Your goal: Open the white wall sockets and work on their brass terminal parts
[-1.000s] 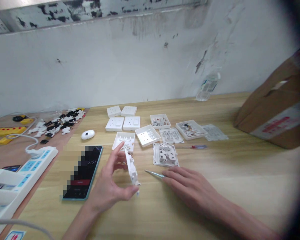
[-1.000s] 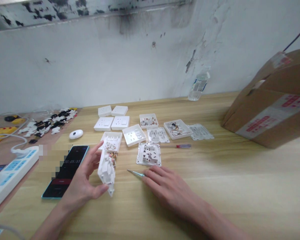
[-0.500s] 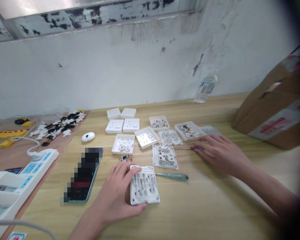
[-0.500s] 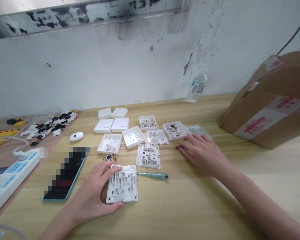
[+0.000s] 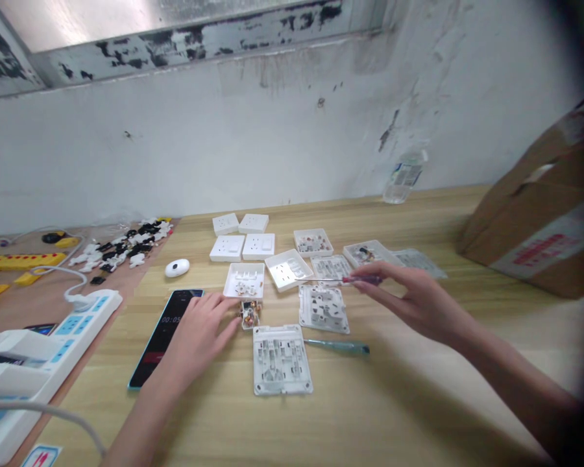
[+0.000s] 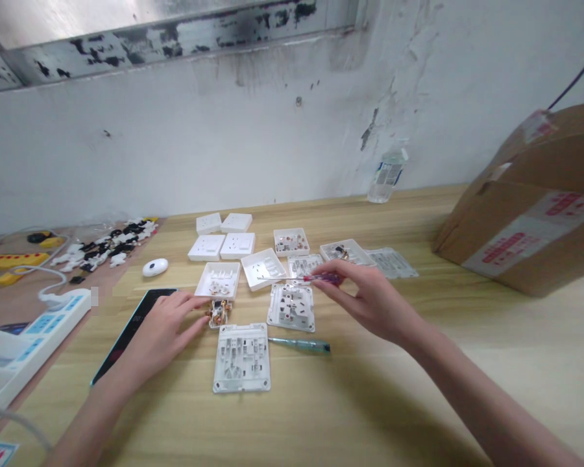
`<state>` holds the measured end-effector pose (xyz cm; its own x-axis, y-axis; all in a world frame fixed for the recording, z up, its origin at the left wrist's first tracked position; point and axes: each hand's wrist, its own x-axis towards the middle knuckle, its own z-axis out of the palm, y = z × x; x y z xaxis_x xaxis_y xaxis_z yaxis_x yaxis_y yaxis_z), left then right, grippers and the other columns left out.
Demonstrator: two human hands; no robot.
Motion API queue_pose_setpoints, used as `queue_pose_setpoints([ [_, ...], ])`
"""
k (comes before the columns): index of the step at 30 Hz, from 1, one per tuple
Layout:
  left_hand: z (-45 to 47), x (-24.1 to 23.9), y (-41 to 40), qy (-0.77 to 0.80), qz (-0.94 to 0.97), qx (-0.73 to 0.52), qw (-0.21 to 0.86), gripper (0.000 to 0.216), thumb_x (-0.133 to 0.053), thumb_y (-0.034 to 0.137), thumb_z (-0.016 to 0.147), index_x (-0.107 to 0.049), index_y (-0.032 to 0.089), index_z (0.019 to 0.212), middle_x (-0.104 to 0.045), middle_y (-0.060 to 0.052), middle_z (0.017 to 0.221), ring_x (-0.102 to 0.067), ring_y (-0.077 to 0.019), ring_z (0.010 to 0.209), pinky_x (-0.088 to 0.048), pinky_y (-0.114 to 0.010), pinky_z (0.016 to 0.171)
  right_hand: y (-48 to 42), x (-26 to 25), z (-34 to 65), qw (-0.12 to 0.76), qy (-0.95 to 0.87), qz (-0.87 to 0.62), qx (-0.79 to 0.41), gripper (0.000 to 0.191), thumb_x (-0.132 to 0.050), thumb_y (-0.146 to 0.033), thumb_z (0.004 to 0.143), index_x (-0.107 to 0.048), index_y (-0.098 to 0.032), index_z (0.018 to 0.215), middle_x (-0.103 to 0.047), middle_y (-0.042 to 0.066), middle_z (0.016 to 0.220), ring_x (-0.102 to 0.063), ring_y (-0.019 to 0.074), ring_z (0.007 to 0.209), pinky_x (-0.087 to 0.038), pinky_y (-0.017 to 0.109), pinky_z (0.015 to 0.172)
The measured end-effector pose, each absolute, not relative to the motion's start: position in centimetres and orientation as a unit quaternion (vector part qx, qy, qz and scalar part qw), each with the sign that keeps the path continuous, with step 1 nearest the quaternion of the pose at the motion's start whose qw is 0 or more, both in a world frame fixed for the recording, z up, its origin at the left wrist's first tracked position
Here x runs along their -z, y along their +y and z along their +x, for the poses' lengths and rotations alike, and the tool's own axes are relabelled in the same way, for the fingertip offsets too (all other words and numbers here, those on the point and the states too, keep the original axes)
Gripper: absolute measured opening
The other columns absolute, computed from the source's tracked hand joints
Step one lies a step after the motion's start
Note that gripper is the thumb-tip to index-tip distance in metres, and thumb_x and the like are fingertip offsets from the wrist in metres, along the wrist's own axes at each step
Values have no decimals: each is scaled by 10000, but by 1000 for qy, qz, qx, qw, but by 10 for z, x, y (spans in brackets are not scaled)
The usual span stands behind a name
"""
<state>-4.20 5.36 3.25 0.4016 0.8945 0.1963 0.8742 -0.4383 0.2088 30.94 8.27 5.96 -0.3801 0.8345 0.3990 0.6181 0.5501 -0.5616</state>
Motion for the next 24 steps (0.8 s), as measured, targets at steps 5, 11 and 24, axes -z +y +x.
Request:
queue_pose_setpoints([
  [5,-41,-30,56,514,844,-136,74,273,-523,209,887,-572,250,1153,-660,-39,1019,-593,-228,940,-423,-383,796,91,-82,267,334,-834,-384,-213,187,-550,-357,885,-645,-200,921,-674,14,764,-609,127,670,-453,241,593],
  [11,-49,-32,57,570,761,-275,140,325,-530,288,884,-566,236,1204,-712,-36,965,-628,-238,963,-433,-385,881,104,-80,236,373,-806,-360,-286,221,-537,-363,890,-665,-192,947,-692,28,811,-620,128,686,-478,259,607],
  [24,-19,-48,93,452,586,-471,480,272,-547,359,892,-530,153,1069,-732,-88,909,-684,-195,874,-522,-340,797,100,-49,210,470,-698,-365,-397,198,-543,-342,880,-668,-205,951,-708,30,791,-650,141,690,-538,281,595],
])
